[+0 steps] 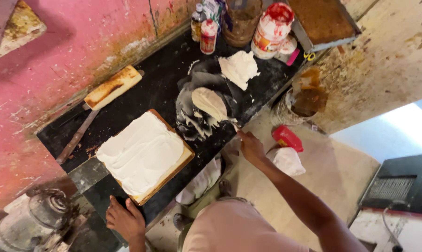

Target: The person spreads white frosting over the top surface of a square cake using various metal spatulas and knives on a dark workbench.

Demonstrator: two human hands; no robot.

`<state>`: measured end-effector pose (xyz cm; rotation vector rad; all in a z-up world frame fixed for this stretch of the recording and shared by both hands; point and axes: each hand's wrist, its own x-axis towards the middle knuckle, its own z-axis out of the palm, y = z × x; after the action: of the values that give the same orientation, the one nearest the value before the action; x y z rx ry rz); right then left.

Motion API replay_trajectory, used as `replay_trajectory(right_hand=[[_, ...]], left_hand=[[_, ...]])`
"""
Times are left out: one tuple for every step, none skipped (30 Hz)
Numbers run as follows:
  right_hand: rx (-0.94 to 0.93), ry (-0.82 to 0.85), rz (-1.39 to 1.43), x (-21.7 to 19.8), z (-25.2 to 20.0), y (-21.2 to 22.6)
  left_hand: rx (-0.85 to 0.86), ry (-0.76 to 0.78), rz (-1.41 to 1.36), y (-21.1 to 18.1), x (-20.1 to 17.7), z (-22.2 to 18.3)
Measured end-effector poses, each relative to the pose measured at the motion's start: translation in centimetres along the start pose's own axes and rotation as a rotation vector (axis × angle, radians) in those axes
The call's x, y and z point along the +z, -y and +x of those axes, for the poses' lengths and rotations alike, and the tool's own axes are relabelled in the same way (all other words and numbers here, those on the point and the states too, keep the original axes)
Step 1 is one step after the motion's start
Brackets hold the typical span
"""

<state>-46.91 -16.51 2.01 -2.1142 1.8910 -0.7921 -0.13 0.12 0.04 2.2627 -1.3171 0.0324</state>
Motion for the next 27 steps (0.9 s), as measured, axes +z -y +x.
replay_trajectory(right_hand=[[0.025, -0.03, 0.091, -0.1, -1.2, -0.5], [0.114, -0.044, 0.143, -0.1, -2.0, -1.0], [0.199, -0.057, 0.193, -0.1, -2.1, -1.7], [0.283, -0.07, 0.242, 0.2, -2.1, -2.1], [0.438, 0.009, 0.299, 0.7, -1.8, -2.4], [0.593, 0.09, 0.356, 1.4, -1.1, -2.7], [0.743, 0.166, 0.412, 2.0, -0.2, -2.9], [0.431, -0.005, 0.325, 3.6, 1.3, -2.6], [0.124, -0.16, 0.232, 5.0, 1.8, -2.2], [0.18, -0.099, 0.15, 6.1, 2.1, -2.0], [0.228, -0.041, 0.075, 7.7, 3.2, -1.5], [0.276, 0.017, -0.001, 8.9, 3.9, -1.2], [0.328, 0.091, 0.039, 9.8, 2.6, -0.2], [0.378, 0.165, 0.08, 10.6, 1.0, 0.8], [0.418, 0.228, 0.107, 10.4, 0.1, 0.8], [0.272, 0.157, 0.089, 9.8, -1.0, 1.1], [0.126, 0.081, 0.06, 8.4, -2.6, 1.4], [-0.02, 0.008, 0.031, 7.0, -4.4, 2.2], [0.176, 0.169, 0.262, 5.5, -6.2, 3.3], [0.37, 0.329, 0.495, 3.8, -7.9, 4.5], [0.521, 0.412, 0.7, 2.0, -8.9, 5.4], [0.668, 0.494, 0.909, 0.1, -9.6, 6.0], [0.694, 0.512, 0.937, -1.7, -9.7, 6.3], [0.72, 0.529, 0.965, -3.4, -9.4, 6.2], [0.748, 0.543, 0.996, -4.7, -8.8, 5.9], [0.68, 0.498, 0.956, -5.4, -7.8, 5.5], [0.608, 0.454, 0.912, -5.9, -6.5, 4.8]], left_hand=[[0.001, -0.006, -0.009, 0.1, 0.1, -0.1], [0.001, -0.011, -0.019, 0.2, 0.1, -0.1], [0.002, -0.002, -0.013, 0.2, 0.2, -0.2], [0.003, 0.007, -0.008, 0.3, 0.3, -0.2], [0.004, 0.013, -0.004, 0.5, 0.1, -0.2], [0.0, 0.022, -0.003, 0.6, -0.1, -0.3], [-0.002, 0.025, -0.008, 0.5, -0.1, -0.1], [-0.004, 0.029, -0.012, 0.3, 0.0, 0.0], [0.0, 0.029, -0.008, 0.2, -0.1, -0.2], [0.004, 0.028, -0.005, 0.1, -0.2, -0.4], [0.007, 0.017, 0.0, -0.1, -0.1, -0.2], [-0.003, 0.022, -0.003, -0.4, 0.3, 0.1], [-0.009, 0.041, 0.01, -0.1, 0.0, 0.1], [-0.015, 0.06, 0.023, 0.4, -0.4, 0.2], [-0.018, 0.063, 0.017, 0.3, -0.4, 0.3], [-0.021, 0.066, 0.011, 0.3, -0.5, 0.4], [-0.023, 0.072, -0.005, 0.0, -0.2, 0.3], [-0.019, 0.079, 0.009, -0.2, -0.3, 0.1], [-0.01, 0.08, 0.021, -0.1, -0.4, 0.1], [-0.002, 0.081, 0.033, -0.1, -0.6, 0.1], [0.004, 0.068, 0.032, -0.2, -0.6, 0.2], [0.01, 0.054, 0.031, -0.2, -0.4, 0.3], [0.009, 0.044, 0.04, -0.1, -0.5, 0.2], [0.005, 0.045, 0.048, -0.1, -0.5, 0.0], [0.006, 0.048, 0.056, 0.0, -0.4, 0.0], [0.007, 0.05, 0.063, 0.0, -0.3, 0.1], [0.014, 0.052, 0.075, 0.0, -0.2, 0.1]])
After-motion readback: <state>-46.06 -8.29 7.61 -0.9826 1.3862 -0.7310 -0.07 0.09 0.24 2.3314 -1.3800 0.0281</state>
